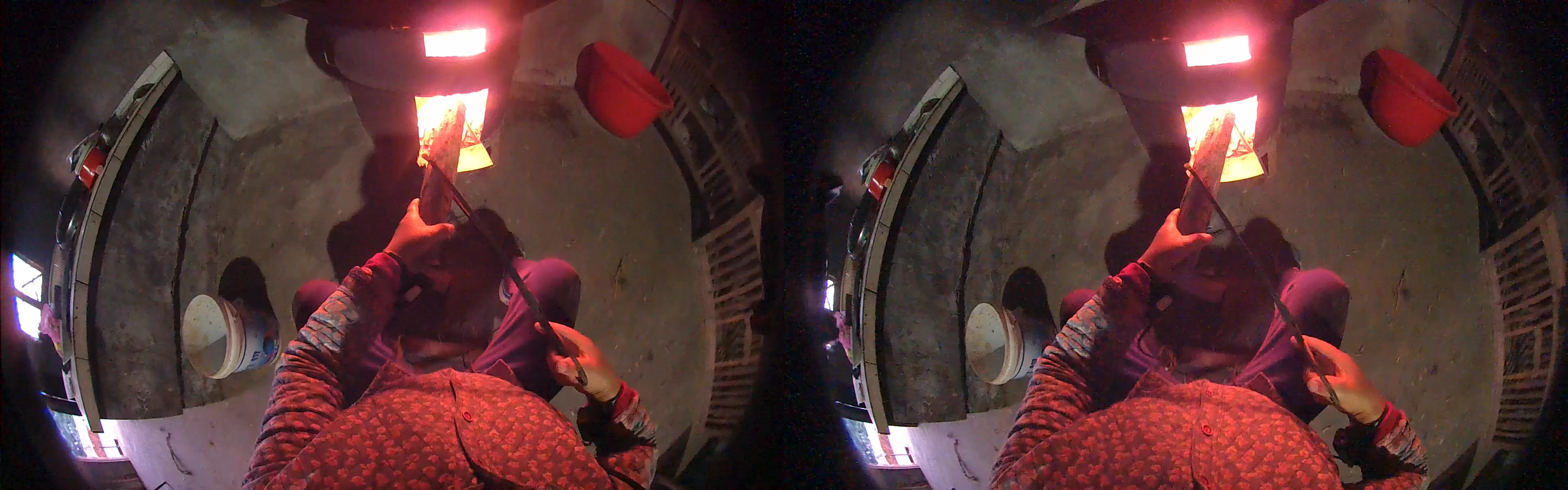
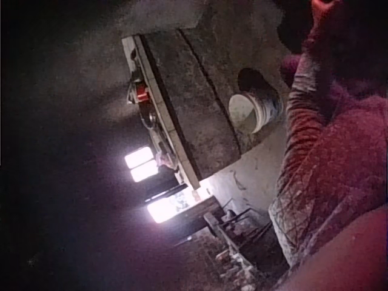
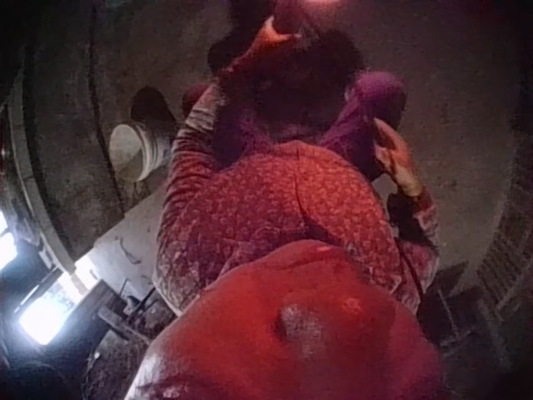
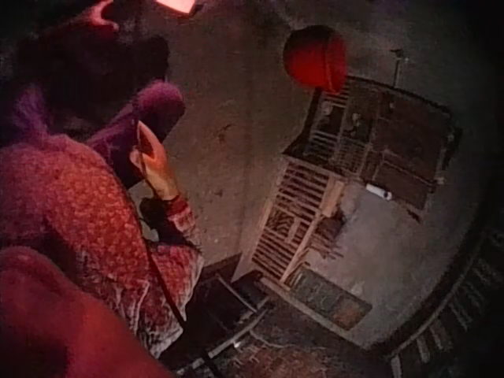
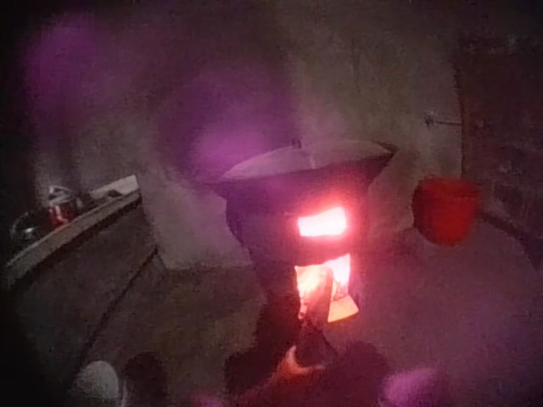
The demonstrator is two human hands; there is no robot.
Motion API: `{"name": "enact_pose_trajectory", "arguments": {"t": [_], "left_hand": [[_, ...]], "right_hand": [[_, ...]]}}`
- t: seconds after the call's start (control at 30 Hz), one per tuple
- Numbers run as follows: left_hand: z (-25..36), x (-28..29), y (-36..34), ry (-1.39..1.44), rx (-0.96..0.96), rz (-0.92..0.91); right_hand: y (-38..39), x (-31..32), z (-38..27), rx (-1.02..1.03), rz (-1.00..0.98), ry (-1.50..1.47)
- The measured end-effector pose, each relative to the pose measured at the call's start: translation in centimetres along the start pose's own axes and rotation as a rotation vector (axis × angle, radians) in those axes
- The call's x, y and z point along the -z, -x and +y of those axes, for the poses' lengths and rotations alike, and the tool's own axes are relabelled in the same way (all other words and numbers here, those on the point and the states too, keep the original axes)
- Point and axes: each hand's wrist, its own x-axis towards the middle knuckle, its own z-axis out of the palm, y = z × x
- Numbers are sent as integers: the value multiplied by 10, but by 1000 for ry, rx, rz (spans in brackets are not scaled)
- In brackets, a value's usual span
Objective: The person sits on the floor in front of a wood-burning stove and uses a metal poker to adjust burning logs and embers. The person repeatedly pokes and rearranges the fuel to maintain the fire, then stands and walks out of the room.
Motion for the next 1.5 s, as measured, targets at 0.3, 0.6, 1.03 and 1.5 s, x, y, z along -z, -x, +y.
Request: {"name": "enact_pose_trajectory", "arguments": {"t": [0.3,0.6,1.03,1.5], "left_hand": [[28,-2,-41,270,-90,-80],[23,37,18,-66,-58,-196],[-10,95,37,165,116,-93],[-9,78,20,141,54,-159]], "right_hand": [[-47,8,-10,56,-30,-84],[-97,21,-21,126,-23,-200],[-148,10,-22,178,18,-209],[-184,16,-36,132,156,-24]]}}
